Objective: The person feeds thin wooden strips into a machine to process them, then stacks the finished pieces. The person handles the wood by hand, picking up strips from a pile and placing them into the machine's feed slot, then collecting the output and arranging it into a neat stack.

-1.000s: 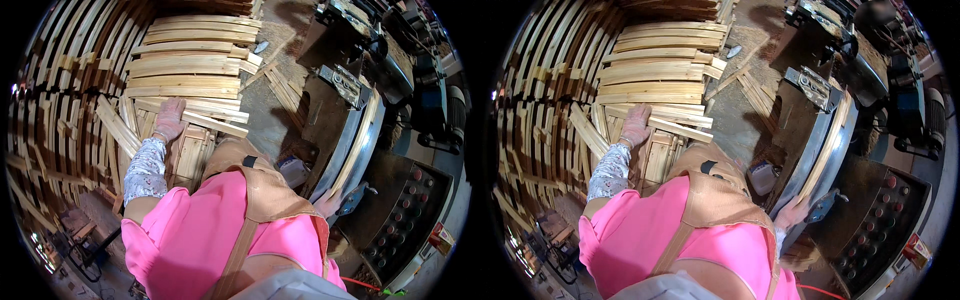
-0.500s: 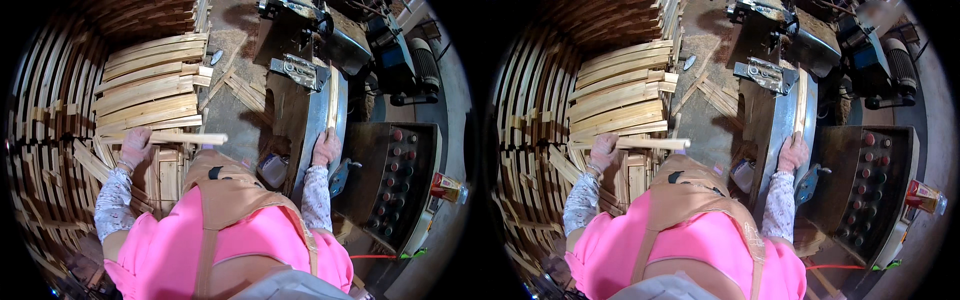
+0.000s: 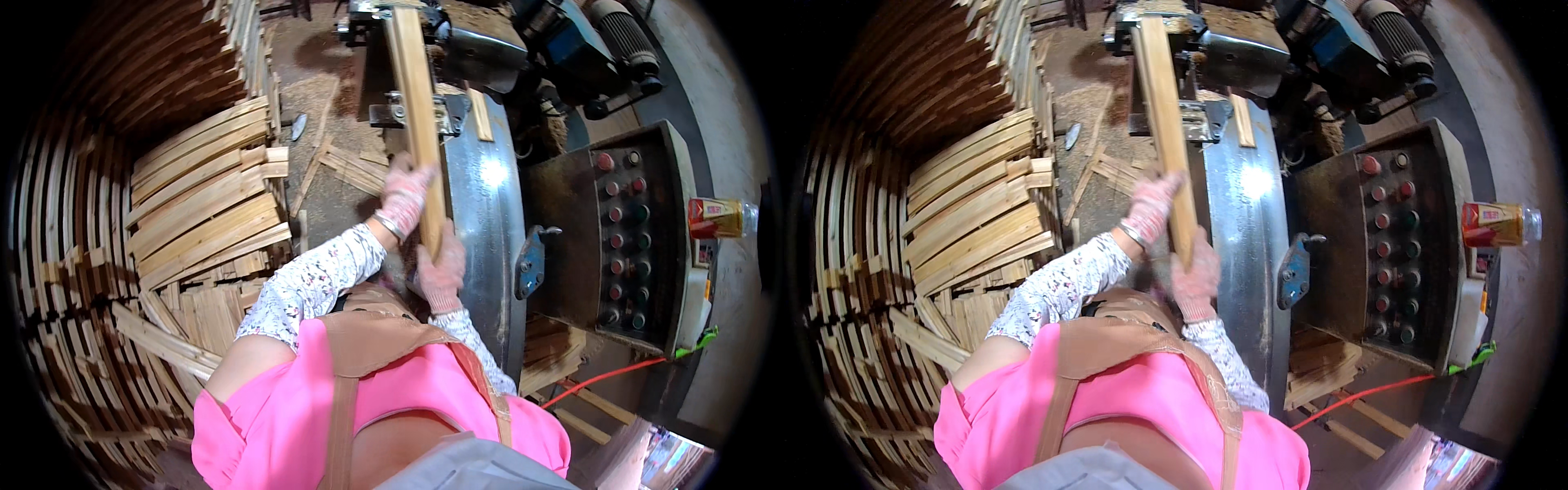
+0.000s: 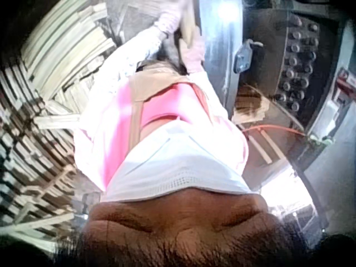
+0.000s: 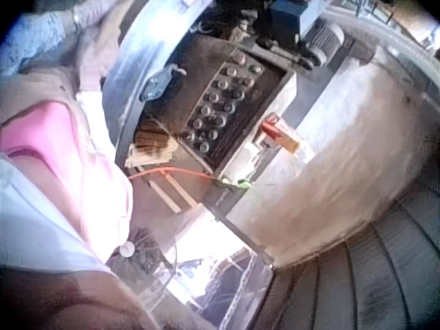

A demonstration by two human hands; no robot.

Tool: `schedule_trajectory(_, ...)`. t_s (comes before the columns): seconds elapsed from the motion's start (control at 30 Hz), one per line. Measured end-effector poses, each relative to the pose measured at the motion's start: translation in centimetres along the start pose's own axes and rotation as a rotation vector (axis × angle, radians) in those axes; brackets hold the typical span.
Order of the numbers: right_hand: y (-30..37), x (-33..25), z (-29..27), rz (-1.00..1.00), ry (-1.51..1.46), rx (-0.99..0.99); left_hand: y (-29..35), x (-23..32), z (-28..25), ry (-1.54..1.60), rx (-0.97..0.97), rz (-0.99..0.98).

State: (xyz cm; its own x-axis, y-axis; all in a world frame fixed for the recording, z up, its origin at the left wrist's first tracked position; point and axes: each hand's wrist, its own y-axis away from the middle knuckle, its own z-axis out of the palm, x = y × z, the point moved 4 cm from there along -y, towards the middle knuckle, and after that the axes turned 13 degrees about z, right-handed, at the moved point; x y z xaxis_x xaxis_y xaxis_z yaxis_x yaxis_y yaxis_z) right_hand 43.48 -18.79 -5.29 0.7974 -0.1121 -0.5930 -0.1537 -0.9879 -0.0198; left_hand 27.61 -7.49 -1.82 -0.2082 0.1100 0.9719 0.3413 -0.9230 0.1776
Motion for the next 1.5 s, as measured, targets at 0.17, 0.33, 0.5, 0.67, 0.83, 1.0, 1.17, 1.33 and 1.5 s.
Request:
schedule_trajectory(0.17,7.7,11.6,-7.7,0.144,0.278,0.091,6.4,-7.0,2.9,0.111,-0.587,-0.332)
schedule_trajectory(0.33,9.2,15.6,-7.7,0.161,0.386,0.261,7.8,-14.3,-8.1,-0.139,-0.452,-0.438)
schedule_trajectory(0.5,-6.4,12.9,-3.6,-0.056,0.321,0.482,7.8,-14.1,-21.2,-0.523,-0.120,-0.188)
schedule_trajectory(0.67,-21.3,6.2,0.3,0.024,0.357,0.407,6.9,-7.0,-28.3,-0.871,0.099,0.005)
schedule_trajectory(0.83,-19.6,6.1,0.7,0.006,0.313,0.342,7.7,-5.4,-38.9,-1.539,-0.127,0.293)
schedule_trajectory(1.0,-4.2,13.1,-4.1,0.051,0.395,0.263,8.6,-4.4,-47.8,-1.734,-0.365,0.021)
schedule_trajectory(1.17,7.9,17.5,-8.2,0.114,0.527,0.265,5.6,-4.5,-50.1,-1.738,-0.475,0.116)
schedule_trajectory(1.33,0.2,13.3,-6.8,0.074,0.475,0.299,7.3,-4.7,-51.5,-1.748,-0.420,0.217)
schedule_trajectory(1.5,-12.2,8.9,-3.8,-0.227,0.486,0.385,4.7,1.9,-45.4,-1.673,-0.272,0.095)
